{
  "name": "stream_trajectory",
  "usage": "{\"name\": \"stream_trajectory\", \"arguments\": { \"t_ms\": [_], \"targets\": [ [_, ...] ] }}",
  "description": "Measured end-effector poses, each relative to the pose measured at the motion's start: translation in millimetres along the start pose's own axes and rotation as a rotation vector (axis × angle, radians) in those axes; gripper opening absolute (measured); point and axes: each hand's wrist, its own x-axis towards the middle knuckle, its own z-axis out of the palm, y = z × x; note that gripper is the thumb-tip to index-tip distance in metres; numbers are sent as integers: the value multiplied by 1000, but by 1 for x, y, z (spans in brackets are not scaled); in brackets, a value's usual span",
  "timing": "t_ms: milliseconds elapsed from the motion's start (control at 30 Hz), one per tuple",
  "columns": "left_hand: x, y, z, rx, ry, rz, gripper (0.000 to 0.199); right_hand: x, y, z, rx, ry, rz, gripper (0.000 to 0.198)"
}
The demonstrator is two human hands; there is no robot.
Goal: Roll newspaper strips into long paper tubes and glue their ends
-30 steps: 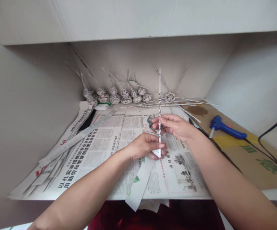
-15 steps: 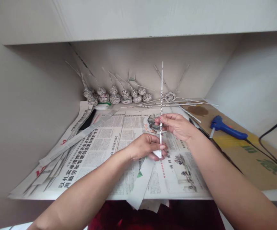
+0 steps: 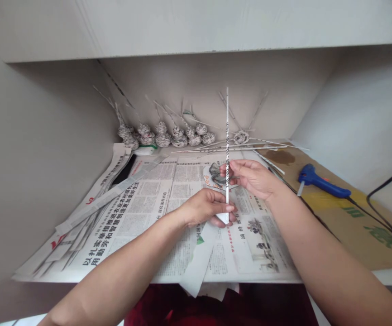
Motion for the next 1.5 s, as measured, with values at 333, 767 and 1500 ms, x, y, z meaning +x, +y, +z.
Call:
{"name": "stream_trajectory", "arguments": {
  "t_ms": [333, 767, 1500],
  "targets": [
    [-1, 1, 1, 0, -4, 0, 29, -1, 0, -1, -20, -42, 6, 24],
    [-1, 1, 0, -1, -19, -16, 30, -3, -3, 0, -33, 5, -32, 25],
    [0, 0, 1, -9, -36, -11, 31, -2, -2, -1, -15, 66, -30, 23]
  ]
}}
